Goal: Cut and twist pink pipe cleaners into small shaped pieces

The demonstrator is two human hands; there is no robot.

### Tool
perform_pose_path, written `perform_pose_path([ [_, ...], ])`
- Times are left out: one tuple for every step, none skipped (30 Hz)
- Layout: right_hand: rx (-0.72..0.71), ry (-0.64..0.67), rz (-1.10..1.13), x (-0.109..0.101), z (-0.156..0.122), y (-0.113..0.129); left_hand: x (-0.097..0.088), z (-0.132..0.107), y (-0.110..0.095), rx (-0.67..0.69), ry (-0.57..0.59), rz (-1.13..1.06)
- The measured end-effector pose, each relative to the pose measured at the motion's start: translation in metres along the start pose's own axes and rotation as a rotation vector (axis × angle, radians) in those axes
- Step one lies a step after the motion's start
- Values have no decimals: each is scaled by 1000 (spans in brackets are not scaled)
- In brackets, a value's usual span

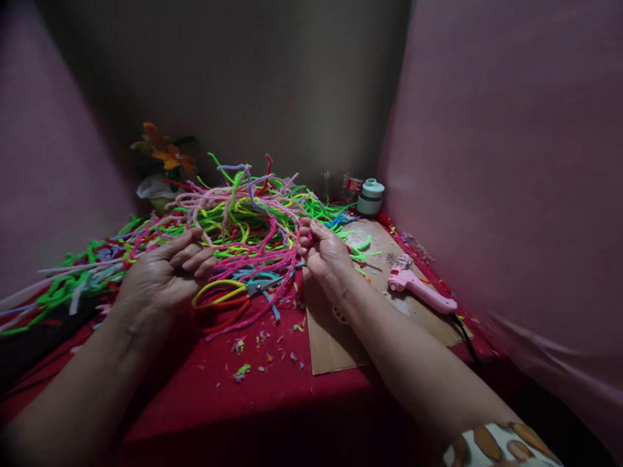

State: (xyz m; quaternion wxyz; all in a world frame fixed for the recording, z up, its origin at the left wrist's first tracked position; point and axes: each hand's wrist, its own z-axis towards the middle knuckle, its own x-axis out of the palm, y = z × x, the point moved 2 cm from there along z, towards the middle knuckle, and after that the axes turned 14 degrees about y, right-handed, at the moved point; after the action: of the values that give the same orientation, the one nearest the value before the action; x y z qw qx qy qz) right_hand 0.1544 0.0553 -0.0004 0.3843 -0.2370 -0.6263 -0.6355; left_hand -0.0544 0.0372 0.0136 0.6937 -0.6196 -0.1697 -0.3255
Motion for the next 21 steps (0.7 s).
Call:
perform_pose_path([
  [10, 23, 7, 0, 0, 1, 0, 0, 0, -3, 0, 3],
  [17, 43, 10, 0, 0, 2, 0, 0, 0, -6, 1, 6],
  [23, 58, 11, 0, 0, 3, 1, 0, 0, -8, 3, 8],
  [30, 67, 7, 0, -1, 3, 1, 0, -1, -6, 9, 9],
  [34, 71, 2, 1, -2, 4, 1, 0, -1, 4, 15, 10],
  [36, 71, -5, 2, -3, 4, 1, 1, -1, 22, 18, 11],
  [36, 72, -13, 3, -4, 5, 1, 1, -2, 43, 23, 14],
  [35, 72, -22, 4, -5, 6, 1, 1, -2, 64, 29, 15],
  [34, 71, -30, 5, -6, 6, 1, 1, -3, 82, 36, 15],
  [33, 72, -35, 6, -6, 7, 1, 1, -3, 97, 41, 12],
  [32, 77, -37, 7, -7, 8, 1, 1, -3, 108, 43, 5],
  [31, 82, -37, 7, -7, 8, 1, 0, -3, 113, 44, -4],
  [28, 85, -32, 6, -7, 9, 2, 0, -3, 115, 44, -14],
  [24, 90, -24, 5, -6, 9, 3, -1, -3, 112, 44, -24],
  [21, 96, -11, 4, -5, 8, 3, -1, -2, 113, 46, -34],
  [8, 106, 9, 3, -4, 8, 4, -1, -3, 121, 46, -47],
  [-11, 127, 35, 3, -2, 7, 4, -1, -3, 134, 45, -65],
  [-33, 146, 63, 3, -2, 5, 3, 0, -3, 151, 42, -89],
  [-56, 159, 90, 3, -1, 3, 3, 1, -4, 167, 36, -117],
  [-76, 173, 113, 5, -2, 1, 3, 2, -5, 177, 29, -147],
  [-64, 186, 122, 7, -3, -3, 3, 3, -5, 180, 20, -175],
])
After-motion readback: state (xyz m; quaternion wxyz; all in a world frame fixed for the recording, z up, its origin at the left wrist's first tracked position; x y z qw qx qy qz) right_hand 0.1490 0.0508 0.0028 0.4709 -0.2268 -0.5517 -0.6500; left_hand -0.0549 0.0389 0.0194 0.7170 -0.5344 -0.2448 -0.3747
